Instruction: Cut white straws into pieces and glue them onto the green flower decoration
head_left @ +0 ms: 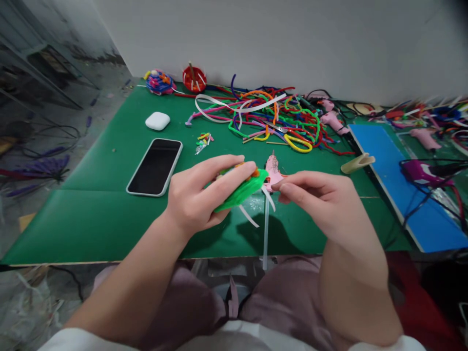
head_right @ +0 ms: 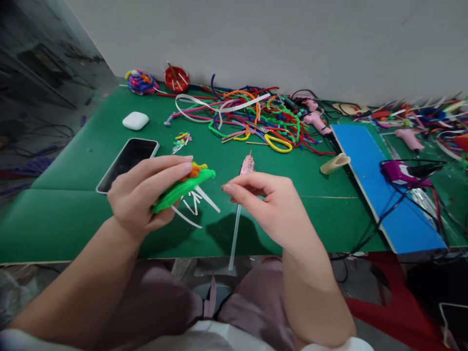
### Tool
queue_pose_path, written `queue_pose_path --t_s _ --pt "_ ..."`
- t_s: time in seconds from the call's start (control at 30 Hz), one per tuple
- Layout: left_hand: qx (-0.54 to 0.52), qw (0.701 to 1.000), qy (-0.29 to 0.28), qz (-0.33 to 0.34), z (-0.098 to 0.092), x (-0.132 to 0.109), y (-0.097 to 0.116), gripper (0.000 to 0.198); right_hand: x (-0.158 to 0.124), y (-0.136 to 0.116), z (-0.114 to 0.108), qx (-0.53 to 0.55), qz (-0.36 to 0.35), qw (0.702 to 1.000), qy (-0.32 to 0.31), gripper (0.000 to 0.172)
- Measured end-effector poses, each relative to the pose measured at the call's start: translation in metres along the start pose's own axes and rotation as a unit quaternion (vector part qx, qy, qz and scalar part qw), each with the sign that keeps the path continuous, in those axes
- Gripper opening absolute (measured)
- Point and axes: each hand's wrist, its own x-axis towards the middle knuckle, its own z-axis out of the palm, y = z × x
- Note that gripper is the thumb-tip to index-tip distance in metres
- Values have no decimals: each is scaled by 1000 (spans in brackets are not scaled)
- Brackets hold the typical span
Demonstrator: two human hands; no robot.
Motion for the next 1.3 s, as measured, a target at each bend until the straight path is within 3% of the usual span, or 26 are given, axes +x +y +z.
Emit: queue_pose_path --t_s 0.4,0.47,0.57,0.63,0.7,0.77,0.87,1.3 --pt "19 1000 -10 14 3 -1 0 39 -2 -6 12 78 -2 994 -78 26" --pt "7 1000 -10 4 3 -1 0 39 -3 -5 12 63 -15 996 -58 23" --pt "-35 999 6 -12 5 0 2 39 -3 -2 11 -23 -89 994 61 12" --pt "-69 997 19 -24 6 1 4 38 -1 1 9 -105 -189 964 153 5" --pt "-100 994 22 -41 7 3 5 38 3 5 8 -173 -295 918 200 9" --pt "-131 989 25 -55 8 4 6 37 6 9 9 -210 -369 880 213 13" --pt "-185 980 31 -69 11 5 8 39 8 11 13 -219 -415 854 225 17" --pt "-232 970 -6 -67 14 7 14 42 6 6 19 -200 -442 854 188 18"
